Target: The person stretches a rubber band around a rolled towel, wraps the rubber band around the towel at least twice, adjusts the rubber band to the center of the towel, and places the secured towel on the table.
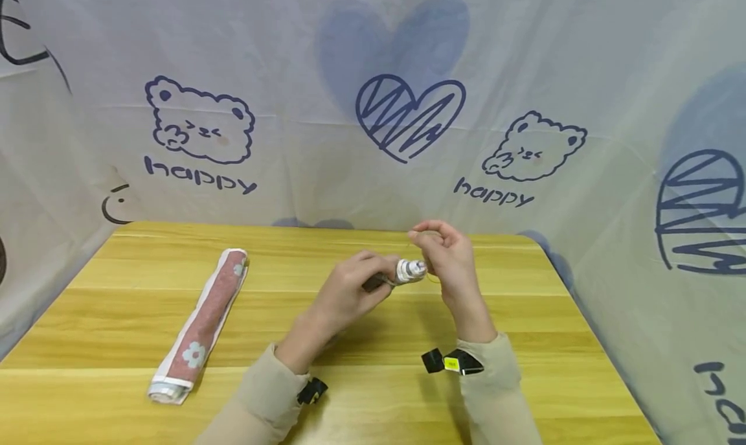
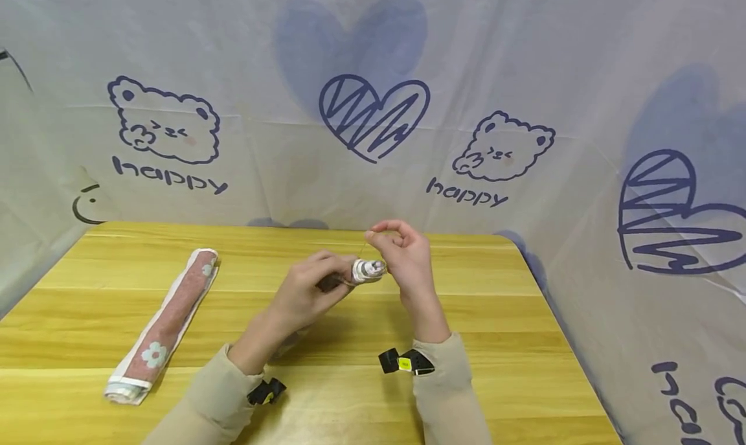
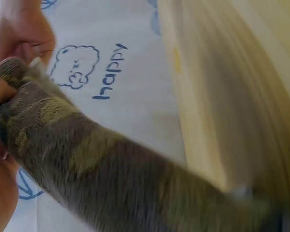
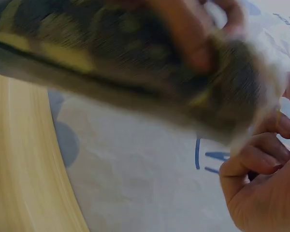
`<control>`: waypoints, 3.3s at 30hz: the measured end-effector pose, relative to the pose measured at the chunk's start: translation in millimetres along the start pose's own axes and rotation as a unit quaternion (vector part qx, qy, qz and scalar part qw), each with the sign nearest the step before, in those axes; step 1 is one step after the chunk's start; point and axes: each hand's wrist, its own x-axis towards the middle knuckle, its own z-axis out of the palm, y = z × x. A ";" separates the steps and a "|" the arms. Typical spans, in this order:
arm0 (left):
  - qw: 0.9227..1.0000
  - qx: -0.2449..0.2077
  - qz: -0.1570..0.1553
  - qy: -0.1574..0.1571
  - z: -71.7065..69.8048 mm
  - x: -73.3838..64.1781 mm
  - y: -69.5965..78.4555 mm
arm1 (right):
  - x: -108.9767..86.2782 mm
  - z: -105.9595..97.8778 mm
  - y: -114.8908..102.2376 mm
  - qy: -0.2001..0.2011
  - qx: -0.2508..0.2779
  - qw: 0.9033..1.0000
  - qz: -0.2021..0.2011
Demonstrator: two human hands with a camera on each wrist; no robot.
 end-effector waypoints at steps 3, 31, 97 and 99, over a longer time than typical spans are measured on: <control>0.999 -0.020 0.030 0.039 -3.3 1.8 1.3 | 1.9 -0.3 -0.4 -0.006 -0.043 0.998 0.040; 0.927 -0.183 -0.161 0.286 -22.5 7.8 -5.1 | 1.7 6.4 12.2 -0.165 -0.119 0.979 -0.015; 0.922 -0.160 -0.342 0.083 -0.4 -0.9 2.0 | -2.2 21.7 17.9 -0.093 -0.154 0.976 -0.121; 0.920 -0.163 -0.344 0.097 -3.0 0.6 3.0 | -1.7 21.1 17.0 -0.093 -0.170 0.972 -0.129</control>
